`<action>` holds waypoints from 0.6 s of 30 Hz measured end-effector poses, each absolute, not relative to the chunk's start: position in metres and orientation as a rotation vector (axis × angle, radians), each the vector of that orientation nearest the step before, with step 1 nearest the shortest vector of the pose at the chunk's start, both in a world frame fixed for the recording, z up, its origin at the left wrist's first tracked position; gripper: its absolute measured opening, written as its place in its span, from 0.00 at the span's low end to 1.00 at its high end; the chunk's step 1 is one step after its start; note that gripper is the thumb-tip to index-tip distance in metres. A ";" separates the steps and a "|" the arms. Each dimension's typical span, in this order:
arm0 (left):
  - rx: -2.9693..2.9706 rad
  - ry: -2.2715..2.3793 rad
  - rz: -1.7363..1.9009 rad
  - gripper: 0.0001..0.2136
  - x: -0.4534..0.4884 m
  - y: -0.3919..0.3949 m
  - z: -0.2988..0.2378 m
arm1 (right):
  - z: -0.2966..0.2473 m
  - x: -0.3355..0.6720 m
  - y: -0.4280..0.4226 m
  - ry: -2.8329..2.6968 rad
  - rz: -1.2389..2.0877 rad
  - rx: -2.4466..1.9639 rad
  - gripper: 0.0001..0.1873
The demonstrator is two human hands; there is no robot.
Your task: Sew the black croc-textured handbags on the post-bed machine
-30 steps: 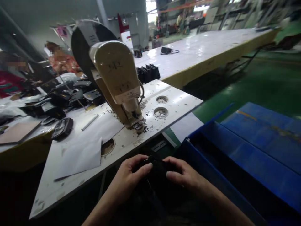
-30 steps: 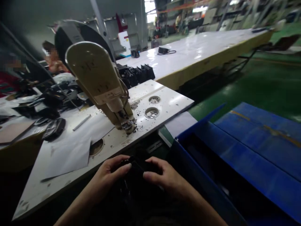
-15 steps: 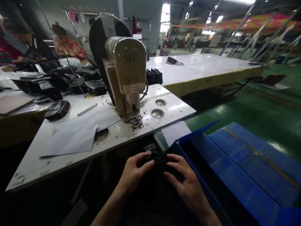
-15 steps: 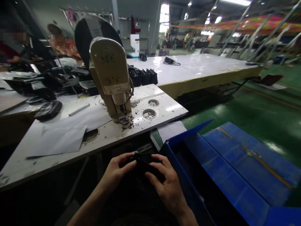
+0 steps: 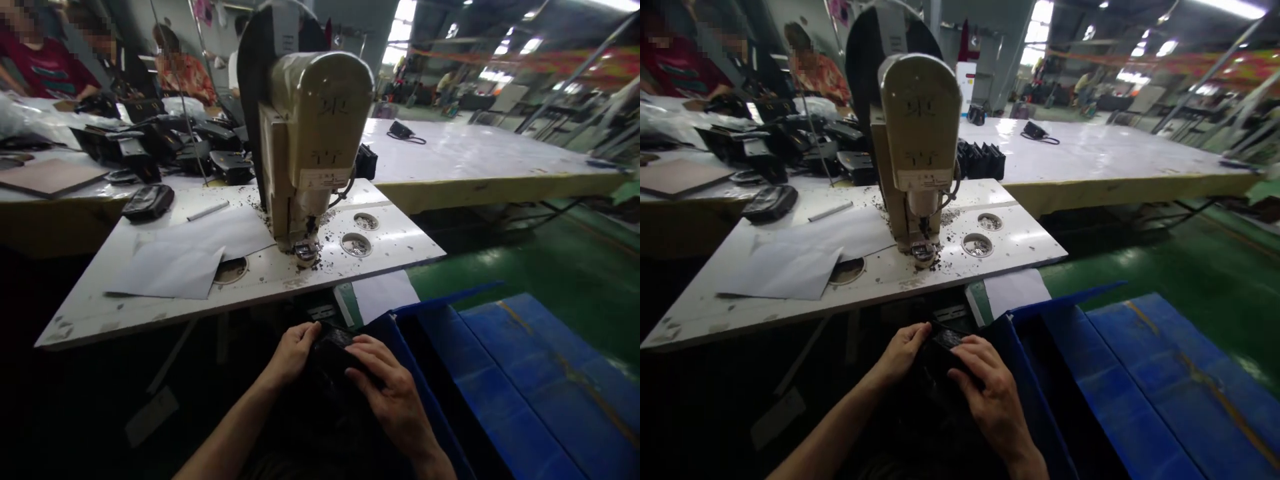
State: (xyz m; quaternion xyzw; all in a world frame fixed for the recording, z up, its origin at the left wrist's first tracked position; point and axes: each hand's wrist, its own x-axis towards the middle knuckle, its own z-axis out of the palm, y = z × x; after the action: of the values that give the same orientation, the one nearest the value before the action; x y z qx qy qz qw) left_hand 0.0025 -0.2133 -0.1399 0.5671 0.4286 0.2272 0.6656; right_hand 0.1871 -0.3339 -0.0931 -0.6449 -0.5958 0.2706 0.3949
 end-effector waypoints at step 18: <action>1.192 0.793 0.265 0.34 0.019 -0.176 -0.146 | -0.116 0.231 -0.330 -1.359 1.367 -1.415 0.56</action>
State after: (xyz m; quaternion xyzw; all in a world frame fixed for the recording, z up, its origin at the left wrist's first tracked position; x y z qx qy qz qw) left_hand 0.0187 -0.1759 -0.1459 0.5449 0.3623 0.1209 0.7464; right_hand 0.2309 -0.3295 -0.1162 -0.5506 -0.5289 0.5319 0.3663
